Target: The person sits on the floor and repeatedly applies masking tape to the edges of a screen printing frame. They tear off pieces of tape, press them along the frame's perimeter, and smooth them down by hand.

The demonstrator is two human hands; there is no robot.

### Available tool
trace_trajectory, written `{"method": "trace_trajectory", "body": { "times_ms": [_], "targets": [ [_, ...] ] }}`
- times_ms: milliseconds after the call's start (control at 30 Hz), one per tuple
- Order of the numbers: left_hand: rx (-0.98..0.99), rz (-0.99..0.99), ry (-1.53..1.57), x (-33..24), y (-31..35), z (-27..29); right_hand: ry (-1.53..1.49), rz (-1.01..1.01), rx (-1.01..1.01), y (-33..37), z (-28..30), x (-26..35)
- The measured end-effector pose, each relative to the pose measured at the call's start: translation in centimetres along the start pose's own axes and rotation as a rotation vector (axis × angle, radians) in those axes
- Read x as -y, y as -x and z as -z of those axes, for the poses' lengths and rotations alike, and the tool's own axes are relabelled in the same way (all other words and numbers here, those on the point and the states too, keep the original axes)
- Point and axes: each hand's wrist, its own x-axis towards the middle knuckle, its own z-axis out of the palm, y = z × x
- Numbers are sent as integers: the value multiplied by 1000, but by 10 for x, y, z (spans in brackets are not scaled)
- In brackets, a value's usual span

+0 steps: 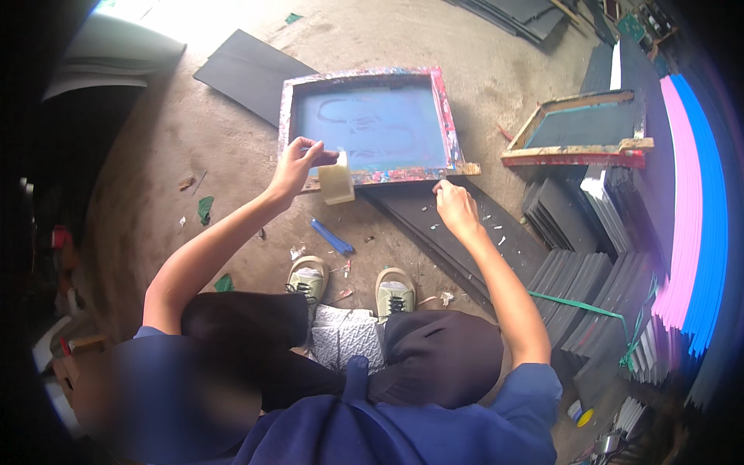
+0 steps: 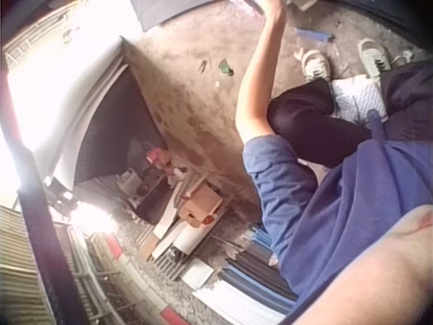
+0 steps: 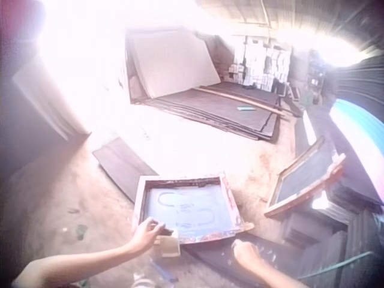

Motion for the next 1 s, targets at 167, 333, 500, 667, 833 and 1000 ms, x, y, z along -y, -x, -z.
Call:
{"method": "trace_trajectory", "body": {
  "times_ms": [167, 333, 500, 667, 833, 1000],
  "targets": [
    [-151, -113, 61, -32, -1, -5, -709, 146, 293, -10, 64, 120],
    [-471, -388, -89, -56, 9, -18, -1035, -93, 294, -31, 74, 206],
    [-591, -521, -268, -76, 34, -27, -1050, -120, 212, -46, 63, 231],
    [-513, -455, -226, -63, 48, -26, -1016, -222, 142, -54, 33, 227],
    [-356, -488, -95, -62, 54, -31, -789, -98, 45, -76, 27, 198],
    [-303, -607, -120, -54, 54, -1, -665, 56, 44, -43, 69, 208]
  ]
}}
